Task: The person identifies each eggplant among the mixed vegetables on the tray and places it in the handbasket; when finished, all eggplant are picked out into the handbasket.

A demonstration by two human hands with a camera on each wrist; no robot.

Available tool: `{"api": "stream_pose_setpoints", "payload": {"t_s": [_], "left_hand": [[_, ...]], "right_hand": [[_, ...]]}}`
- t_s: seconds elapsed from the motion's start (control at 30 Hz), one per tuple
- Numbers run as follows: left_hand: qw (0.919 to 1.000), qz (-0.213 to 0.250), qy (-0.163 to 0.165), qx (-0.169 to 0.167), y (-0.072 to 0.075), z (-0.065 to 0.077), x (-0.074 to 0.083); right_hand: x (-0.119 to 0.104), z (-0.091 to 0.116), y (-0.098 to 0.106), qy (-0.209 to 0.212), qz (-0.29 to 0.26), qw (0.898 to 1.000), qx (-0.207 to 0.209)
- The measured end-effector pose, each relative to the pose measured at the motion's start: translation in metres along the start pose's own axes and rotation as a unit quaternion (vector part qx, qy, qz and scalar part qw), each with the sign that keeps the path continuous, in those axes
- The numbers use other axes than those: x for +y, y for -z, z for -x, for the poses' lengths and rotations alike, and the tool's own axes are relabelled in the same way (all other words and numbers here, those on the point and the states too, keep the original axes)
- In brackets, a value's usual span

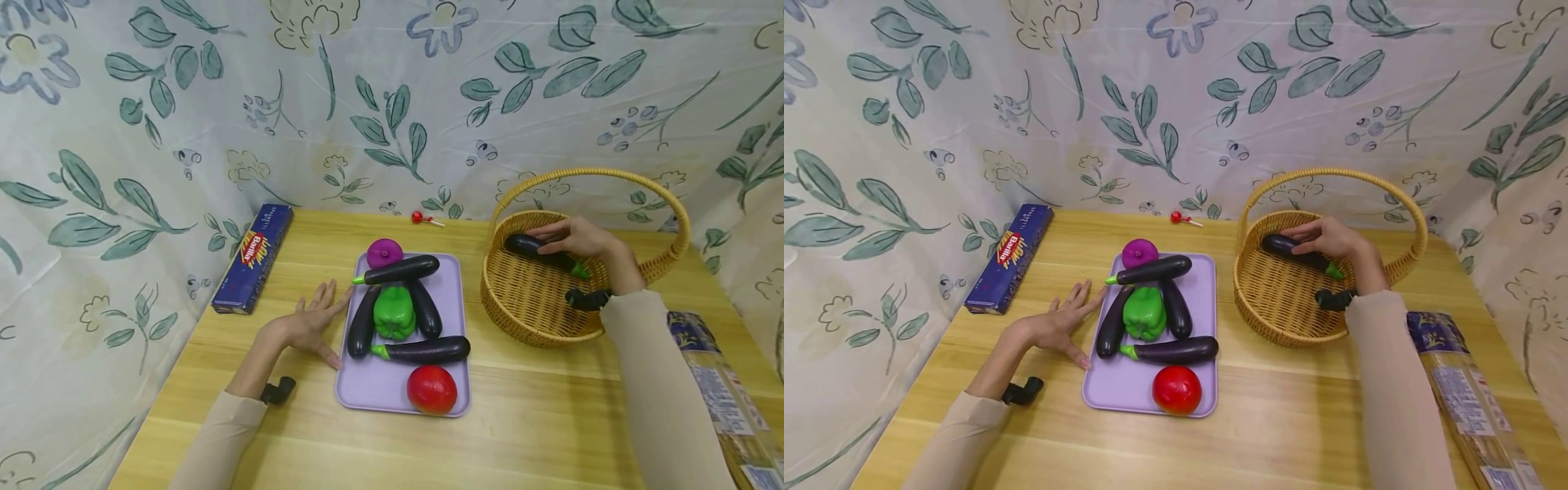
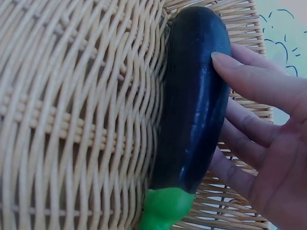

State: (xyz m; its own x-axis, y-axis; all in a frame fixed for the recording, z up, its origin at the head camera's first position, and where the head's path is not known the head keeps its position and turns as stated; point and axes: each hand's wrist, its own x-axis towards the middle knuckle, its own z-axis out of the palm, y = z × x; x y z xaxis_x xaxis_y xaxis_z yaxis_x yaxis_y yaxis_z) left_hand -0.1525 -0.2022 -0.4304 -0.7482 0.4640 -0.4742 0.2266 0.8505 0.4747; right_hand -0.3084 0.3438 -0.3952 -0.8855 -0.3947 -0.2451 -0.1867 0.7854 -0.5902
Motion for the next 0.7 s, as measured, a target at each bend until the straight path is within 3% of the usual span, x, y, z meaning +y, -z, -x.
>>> {"api": "stream_pose_setpoints", "payload": {"t_s": [0.5, 0.7], "left_hand": [[1.0000, -0.009, 0.000, 0.000, 0.001, 0.000, 0.001], [1.0000, -0.010, 0.000, 0.001, 0.001, 0.001, 0.001]], "right_hand": [[-0.009, 0.005, 0.001, 0.008, -0.019, 1.000, -0.003], [-0.043, 0.016, 0.002, 0.019, -0.013, 1.000, -0.022]]}}
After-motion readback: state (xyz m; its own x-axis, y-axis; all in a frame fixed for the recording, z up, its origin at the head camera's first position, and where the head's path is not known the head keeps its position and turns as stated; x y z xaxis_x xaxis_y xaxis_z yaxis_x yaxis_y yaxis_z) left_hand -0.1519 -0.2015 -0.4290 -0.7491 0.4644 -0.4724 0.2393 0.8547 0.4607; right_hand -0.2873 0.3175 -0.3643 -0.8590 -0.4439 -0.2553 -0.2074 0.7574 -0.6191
